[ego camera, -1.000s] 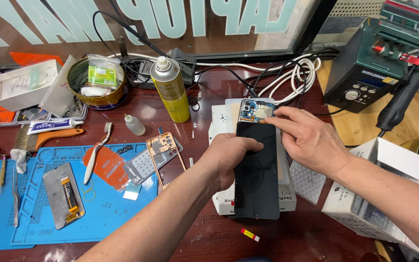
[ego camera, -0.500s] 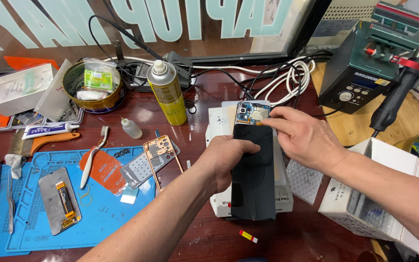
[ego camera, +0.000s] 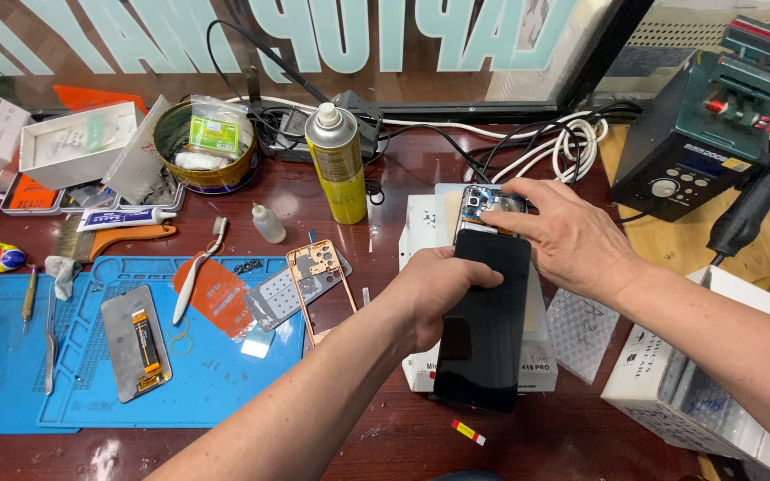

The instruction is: The person handles a disassembled smartphone, repeatedly aligning and pressing the screen assembly onto the internal chassis. The person also picks up and sets down the phone's metal frame and a small adhesive strip. The task remains incomplete as the phone is not fully reassembled.

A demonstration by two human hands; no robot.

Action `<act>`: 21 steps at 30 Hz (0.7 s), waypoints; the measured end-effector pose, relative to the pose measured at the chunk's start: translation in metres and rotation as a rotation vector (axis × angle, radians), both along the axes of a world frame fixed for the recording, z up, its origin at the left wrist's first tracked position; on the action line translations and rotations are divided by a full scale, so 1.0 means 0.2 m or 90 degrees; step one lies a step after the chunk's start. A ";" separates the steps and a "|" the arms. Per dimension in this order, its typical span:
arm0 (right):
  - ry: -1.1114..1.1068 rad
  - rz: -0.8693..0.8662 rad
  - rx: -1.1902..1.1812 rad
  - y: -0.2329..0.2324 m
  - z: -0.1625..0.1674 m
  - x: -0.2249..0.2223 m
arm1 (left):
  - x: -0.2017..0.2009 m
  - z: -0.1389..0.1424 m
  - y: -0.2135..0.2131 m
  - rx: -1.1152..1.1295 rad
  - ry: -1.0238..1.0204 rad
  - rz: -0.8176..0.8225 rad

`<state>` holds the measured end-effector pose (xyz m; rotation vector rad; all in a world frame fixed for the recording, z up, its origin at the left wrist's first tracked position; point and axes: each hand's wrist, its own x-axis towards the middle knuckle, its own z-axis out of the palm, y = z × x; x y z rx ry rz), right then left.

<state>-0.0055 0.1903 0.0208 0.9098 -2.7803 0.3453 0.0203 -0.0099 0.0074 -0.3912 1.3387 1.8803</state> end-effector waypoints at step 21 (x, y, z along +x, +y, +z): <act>0.027 -0.027 0.018 -0.04 0.00 0.03 | -0.01 -0.05 -0.02 0.035 0.000 0.017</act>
